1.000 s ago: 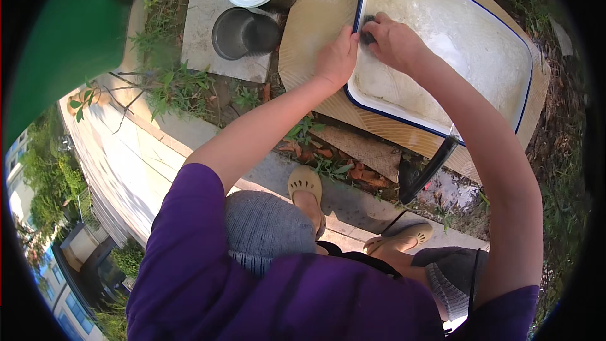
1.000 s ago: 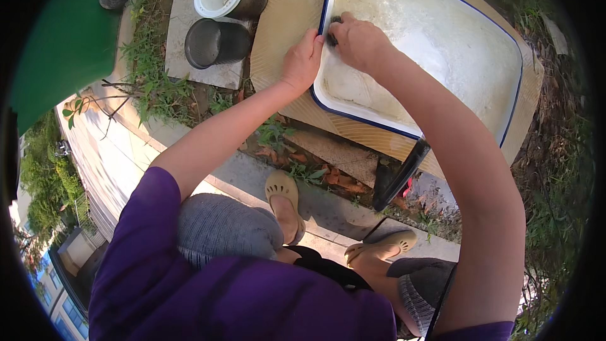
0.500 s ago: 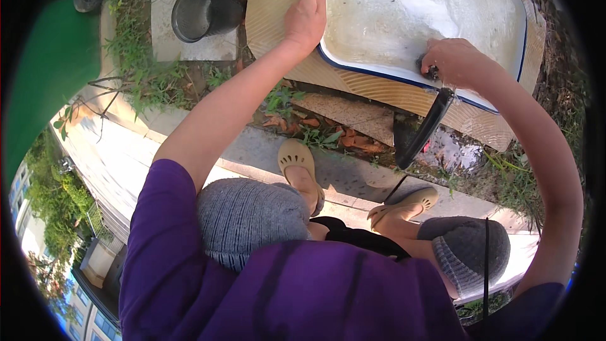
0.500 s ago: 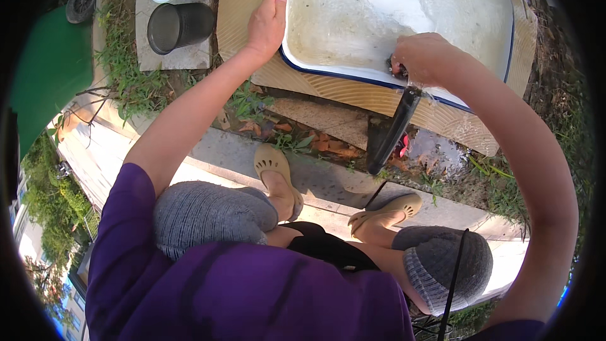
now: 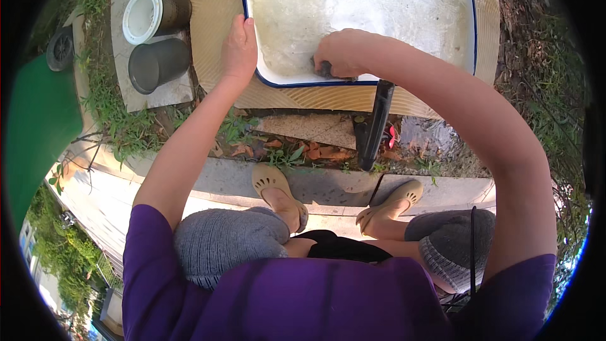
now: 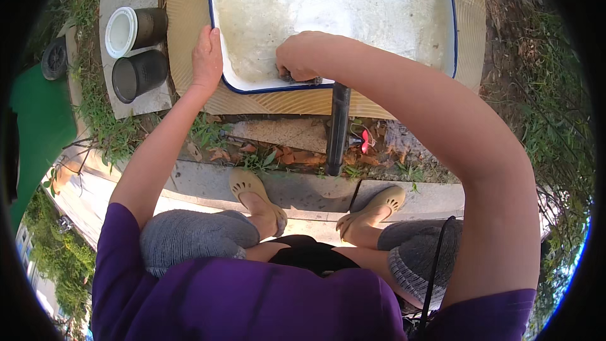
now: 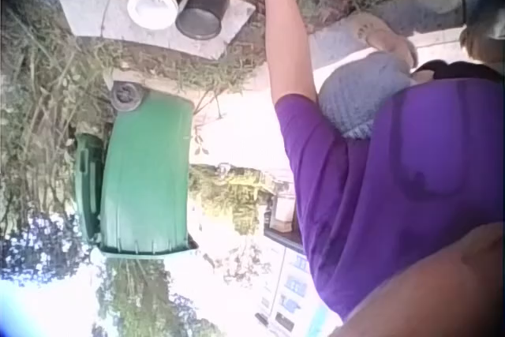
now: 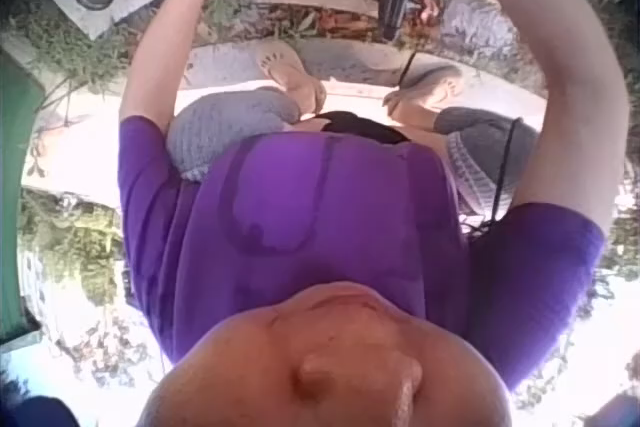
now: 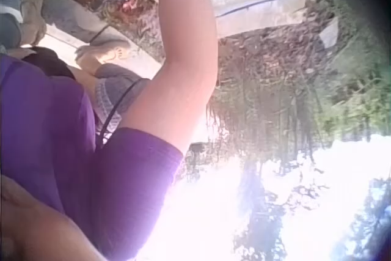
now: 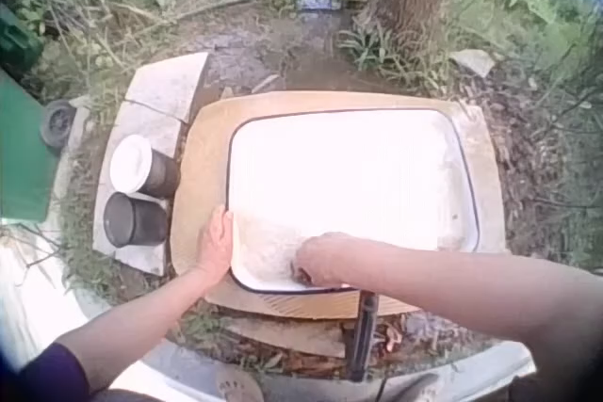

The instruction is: Washing various dishes, a strainer, and a tray at an outdoor faucet.

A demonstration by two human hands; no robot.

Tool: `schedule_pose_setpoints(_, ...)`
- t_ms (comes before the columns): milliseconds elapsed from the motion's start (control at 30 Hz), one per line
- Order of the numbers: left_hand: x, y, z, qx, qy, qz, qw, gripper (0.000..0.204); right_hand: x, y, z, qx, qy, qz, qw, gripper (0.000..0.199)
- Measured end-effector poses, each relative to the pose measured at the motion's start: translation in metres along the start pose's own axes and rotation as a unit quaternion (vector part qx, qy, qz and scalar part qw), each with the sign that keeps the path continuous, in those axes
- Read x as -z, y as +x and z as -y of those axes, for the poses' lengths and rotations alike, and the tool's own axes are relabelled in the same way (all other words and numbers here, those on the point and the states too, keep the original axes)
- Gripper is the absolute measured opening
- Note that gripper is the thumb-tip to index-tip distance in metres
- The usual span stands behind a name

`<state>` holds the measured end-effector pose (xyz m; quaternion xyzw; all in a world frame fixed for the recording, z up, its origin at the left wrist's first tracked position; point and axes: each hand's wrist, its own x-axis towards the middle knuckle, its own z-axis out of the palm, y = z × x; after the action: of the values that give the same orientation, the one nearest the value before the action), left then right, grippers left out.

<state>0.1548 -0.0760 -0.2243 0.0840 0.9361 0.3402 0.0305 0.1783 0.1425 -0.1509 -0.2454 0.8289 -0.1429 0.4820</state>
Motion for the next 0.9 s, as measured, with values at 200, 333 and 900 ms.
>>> schedule_pose_setpoints(200, -0.004, -0.001, -0.003, 0.039, -0.018, 0.006, 0.999, 0.03, -0.057, -0.118, -0.12, -0.11, 0.007, -0.09, 0.99, 0.03)
schedule_pose_setpoints(333, -0.005, -0.001, -0.004, 0.04, -0.035, 0.004, 0.999, 0.028, -0.076, -0.153, -0.154, -0.234, -0.01, -0.179, 0.955, 0.023)
schedule_pose_setpoints(900, -0.01, -0.001, -0.015, 0.056, -0.046, -0.005, 0.997, 0.027, -0.084, -0.146, -0.128, -0.165, 0.062, -0.263, 0.949, 0.02)
